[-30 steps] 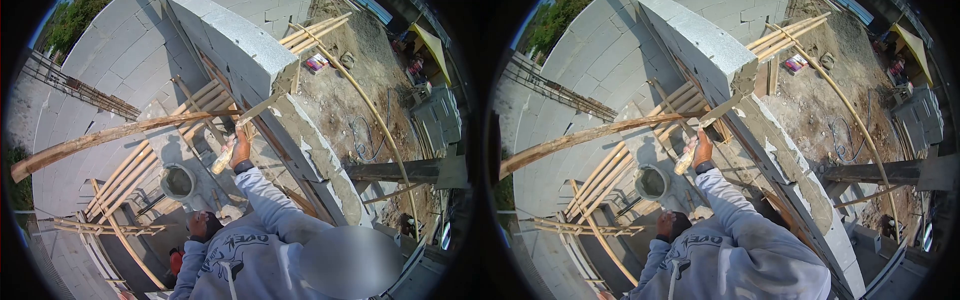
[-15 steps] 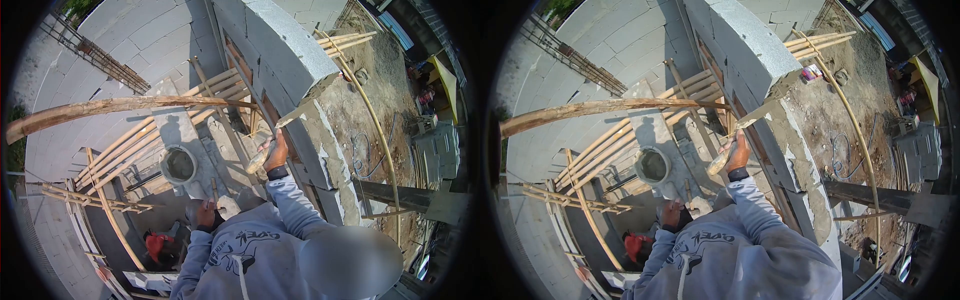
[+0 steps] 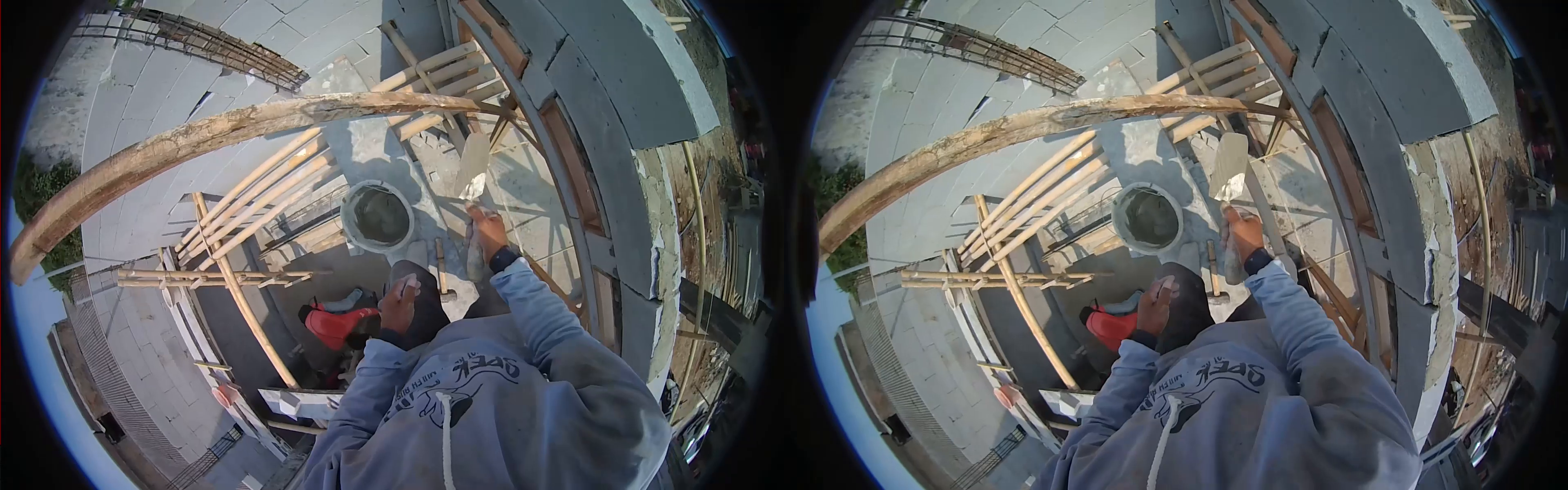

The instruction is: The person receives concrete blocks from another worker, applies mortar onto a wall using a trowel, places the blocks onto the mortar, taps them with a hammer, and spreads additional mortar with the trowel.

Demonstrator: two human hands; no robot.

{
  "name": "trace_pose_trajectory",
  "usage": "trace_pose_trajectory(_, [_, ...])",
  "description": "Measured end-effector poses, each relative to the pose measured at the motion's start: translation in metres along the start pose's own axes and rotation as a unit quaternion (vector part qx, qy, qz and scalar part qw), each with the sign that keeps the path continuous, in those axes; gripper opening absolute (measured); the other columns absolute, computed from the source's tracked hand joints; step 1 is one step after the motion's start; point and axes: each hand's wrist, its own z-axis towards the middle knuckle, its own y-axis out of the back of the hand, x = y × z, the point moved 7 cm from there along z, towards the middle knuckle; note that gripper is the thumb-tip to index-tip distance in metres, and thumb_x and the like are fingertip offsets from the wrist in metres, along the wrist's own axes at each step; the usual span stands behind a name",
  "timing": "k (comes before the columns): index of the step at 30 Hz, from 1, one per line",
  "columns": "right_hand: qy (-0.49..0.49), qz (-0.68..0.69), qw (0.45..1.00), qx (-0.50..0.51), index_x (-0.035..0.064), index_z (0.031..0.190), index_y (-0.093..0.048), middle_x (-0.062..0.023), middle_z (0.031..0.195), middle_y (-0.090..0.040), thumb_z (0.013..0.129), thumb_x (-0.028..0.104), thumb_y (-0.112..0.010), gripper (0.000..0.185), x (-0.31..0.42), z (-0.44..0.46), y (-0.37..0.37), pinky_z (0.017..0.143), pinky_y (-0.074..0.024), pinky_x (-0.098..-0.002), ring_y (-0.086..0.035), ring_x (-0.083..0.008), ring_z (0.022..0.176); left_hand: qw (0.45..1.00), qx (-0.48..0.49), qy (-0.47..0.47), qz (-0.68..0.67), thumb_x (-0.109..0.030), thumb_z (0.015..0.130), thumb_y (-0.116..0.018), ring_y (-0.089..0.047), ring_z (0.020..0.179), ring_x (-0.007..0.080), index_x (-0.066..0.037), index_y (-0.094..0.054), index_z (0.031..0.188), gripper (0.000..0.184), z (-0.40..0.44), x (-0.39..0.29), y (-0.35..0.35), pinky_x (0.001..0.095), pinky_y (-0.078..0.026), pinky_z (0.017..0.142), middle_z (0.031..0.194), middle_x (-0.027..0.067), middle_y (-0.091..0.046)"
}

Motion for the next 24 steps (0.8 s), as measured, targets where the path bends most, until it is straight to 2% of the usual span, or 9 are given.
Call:
trace_pose_trajectory(2, [-0.048, -0.276, 0.957, 0.070, -0.0023, 0.083, -0.064, -0.0183, 0.073, -0.063, 0.073, 0.036, -0.064, 0.039, -0.079, 0.033, -0.024, 0.057, -0.0486, -0.0377, -0.061, -0.0267, 0.061, 1.000, -0.012, 0.012, 0.000, -0.028, 0.092, -0.049, -0.061, 0.085, 0.0186, 0.003, -0.055, 0.112, 0.038, 0.019, -0.006, 0.037, 0.0290, -0.047, 0.078, 0.096, 0.0136, -0.063])
trace_pose_trajectory(3, [-0.040, -0.427, 0.896, 0.114, -0.0034, 0.090, -0.065, -0.0221, 0.083, -0.065, 0.071, 0.034, -0.064, 0.043, -0.111, 0.046, -0.040, 0.066, -0.0508, -0.0390, -0.065, -0.0308, 0.073, 1.000, -0.010, 0.015, 0.019, -0.027, 0.092, -0.049, -0.060, 0.087, 0.0174, 0.004, -0.055, 0.112, 0.037, 0.028, -0.011, 0.057, 0.0283, -0.046, 0.079, 0.096, 0.0127, -0.062])
trace_pose_trajectory(6, [0.041, -0.644, 0.721, 0.252, -0.0037, 0.093, -0.065, -0.0206, 0.096, -0.065, 0.068, 0.028, -0.063, 0.041, -0.195, 0.068, -0.109, 0.070, -0.0508, -0.0374, -0.065, -0.0297, 0.084, 0.999, -0.035, 0.027, 0.015, -0.026, 0.093, -0.046, -0.060, 0.087, 0.0173, 0.004, -0.054, 0.114, 0.037, 0.053, -0.001, 0.111, 0.0278, -0.047, 0.078, 0.096, 0.0129, -0.063])
trace_pose_trajectory(9, [-0.131, -0.512, 0.836, 0.150, -0.0023, 0.094, -0.065, -0.0198, 0.101, -0.064, 0.066, 0.030, -0.061, 0.043, -0.227, 0.079, -0.129, 0.079, -0.0488, -0.0384, -0.062, -0.0313, 0.096, 0.995, -0.039, 0.052, 0.070, -0.026, 0.093, -0.048, -0.059, 0.087, 0.0164, 0.003, -0.055, 0.112, 0.036, 0.066, 0.004, 0.148, 0.0280, -0.047, 0.077, 0.094, 0.0111, -0.062])
trace_pose_trajectory(12, [-0.129, -0.484, 0.847, 0.179, -0.0020, 0.094, -0.066, -0.0205, 0.103, -0.063, 0.066, 0.029, -0.060, 0.042, -0.216, 0.093, -0.163, 0.082, -0.0480, -0.0381, -0.061, -0.0325, 0.097, 0.992, -0.040, 0.081, 0.083, -0.026, 0.093, -0.048, -0.059, 0.086, 0.0150, 0.003, -0.057, 0.110, 0.035, 0.086, 0.028, 0.170, 0.0275, -0.046, 0.076, 0.092, 0.0098, -0.062])
trace_pose_trajectory(16, [-0.068, -0.533, 0.843, 0.039, -0.0018, 0.095, -0.065, -0.0199, 0.101, -0.064, 0.067, 0.029, -0.061, 0.042, -0.228, 0.129, -0.182, 0.081, -0.0481, -0.0377, -0.061, -0.0309, 0.097, 0.986, -0.019, 0.082, 0.147, -0.029, 0.092, -0.048, -0.060, 0.085, 0.0171, 0.003, -0.056, 0.109, 0.037, 0.117, 0.058, 0.174, 0.0278, -0.047, 0.076, 0.095, 0.0117, -0.063])
trace_pose_trajectory(20, [-0.183, -0.396, 0.879, 0.194, -0.0038, 0.093, -0.064, -0.0216, 0.104, -0.062, 0.072, 0.024, -0.057, 0.036, -0.231, 0.150, -0.188, 0.081, -0.0491, -0.0382, -0.061, -0.0351, 0.097, 0.950, -0.042, -0.009, 0.309, -0.031, 0.092, -0.048, -0.058, 0.082, 0.0198, 0.005, -0.058, 0.104, 0.038, 0.174, 0.124, 0.211, 0.0292, -0.046, 0.076, 0.091, 0.0115, -0.062])
trace_pose_trajectory(22, [-0.119, -0.467, 0.860, 0.167, -0.0031, 0.096, -0.063, -0.0219, 0.101, -0.063, 0.074, 0.020, -0.055, 0.033, -0.231, 0.150, -0.194, 0.080, -0.0496, -0.0382, -0.062, -0.0350, 0.095, 0.909, -0.037, -0.034, 0.414, -0.033, 0.092, -0.048, -0.057, 0.080, 0.0227, 0.006, -0.058, 0.100, 0.041, 0.209, 0.136, 0.218, 0.0306, -0.045, 0.076, 0.089, 0.0125, -0.061])
trace_pose_trajectory(24, [-0.120, -0.489, 0.858, 0.101, -0.0028, 0.099, -0.061, -0.0218, 0.097, -0.064, 0.074, 0.018, -0.056, 0.033, -0.233, 0.150, -0.189, 0.079, -0.0497, -0.0391, -0.062, -0.0338, 0.094, 0.931, -0.047, 0.090, 0.351, -0.034, 0.090, -0.050, -0.055, 0.090, 0.0249, 0.005, -0.055, 0.108, 0.043, 0.244, 0.151, 0.230, 0.0330, -0.043, 0.081, 0.098, 0.0160, -0.058])
